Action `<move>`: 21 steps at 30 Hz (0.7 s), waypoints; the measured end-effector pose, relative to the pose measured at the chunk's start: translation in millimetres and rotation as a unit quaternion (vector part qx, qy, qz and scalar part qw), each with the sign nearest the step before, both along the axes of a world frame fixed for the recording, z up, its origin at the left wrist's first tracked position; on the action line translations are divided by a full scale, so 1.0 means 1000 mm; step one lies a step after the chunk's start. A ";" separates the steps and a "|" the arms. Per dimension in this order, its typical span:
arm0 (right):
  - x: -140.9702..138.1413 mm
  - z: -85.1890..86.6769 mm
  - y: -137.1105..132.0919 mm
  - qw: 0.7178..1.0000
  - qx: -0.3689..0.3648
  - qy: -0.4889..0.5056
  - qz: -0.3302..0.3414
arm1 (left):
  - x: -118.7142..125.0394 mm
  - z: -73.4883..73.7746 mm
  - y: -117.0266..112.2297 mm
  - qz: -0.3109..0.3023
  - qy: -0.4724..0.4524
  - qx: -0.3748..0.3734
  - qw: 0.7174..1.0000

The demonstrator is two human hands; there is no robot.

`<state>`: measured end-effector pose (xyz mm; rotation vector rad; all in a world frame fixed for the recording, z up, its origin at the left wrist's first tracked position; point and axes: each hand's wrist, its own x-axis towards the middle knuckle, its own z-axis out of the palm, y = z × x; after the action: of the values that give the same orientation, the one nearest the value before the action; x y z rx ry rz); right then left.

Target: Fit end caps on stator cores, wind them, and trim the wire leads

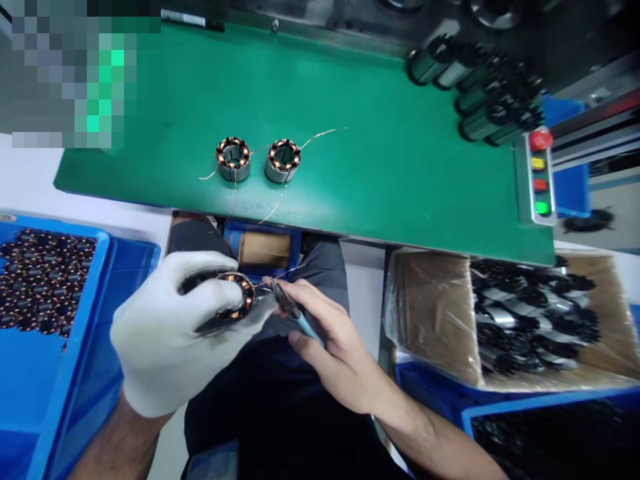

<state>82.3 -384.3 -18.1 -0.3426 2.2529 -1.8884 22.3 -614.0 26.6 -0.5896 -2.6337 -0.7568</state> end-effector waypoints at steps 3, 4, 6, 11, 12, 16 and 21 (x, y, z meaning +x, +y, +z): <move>0.002 0.000 0.001 1.000 0.004 -0.005 -0.005 | 0.002 -0.001 -0.001 -0.015 -0.048 0.025 0.998; 0.002 0.001 0.002 1.000 0.008 0.000 -0.008 | 0.003 -0.002 -0.002 -0.022 -0.064 0.031 0.997; 0.003 0.002 0.003 1.000 0.017 0.009 -0.012 | 0.004 -0.003 -0.003 -0.030 -0.090 0.044 0.995; 0.004 0.001 0.003 0.999 0.031 0.023 -0.020 | 0.006 -0.007 -0.003 -0.036 -0.100 0.054 0.993; 0.004 0.000 0.003 0.999 0.033 0.026 -0.021 | 0.006 -0.008 -0.002 -0.036 -0.099 0.055 0.993; 0.003 -0.001 0.001 0.999 0.039 0.025 -0.019 | 0.006 -0.011 -0.001 -0.030 -0.088 0.062 0.994; 0.003 -0.003 0.001 0.999 0.036 0.016 -0.014 | 0.008 -0.015 -0.002 -0.015 -0.078 0.076 0.994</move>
<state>84.9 -382.8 -20.8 -0.3347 2.3531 -1.8219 30.2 -615.8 11.6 -0.5480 -2.6809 -1.0401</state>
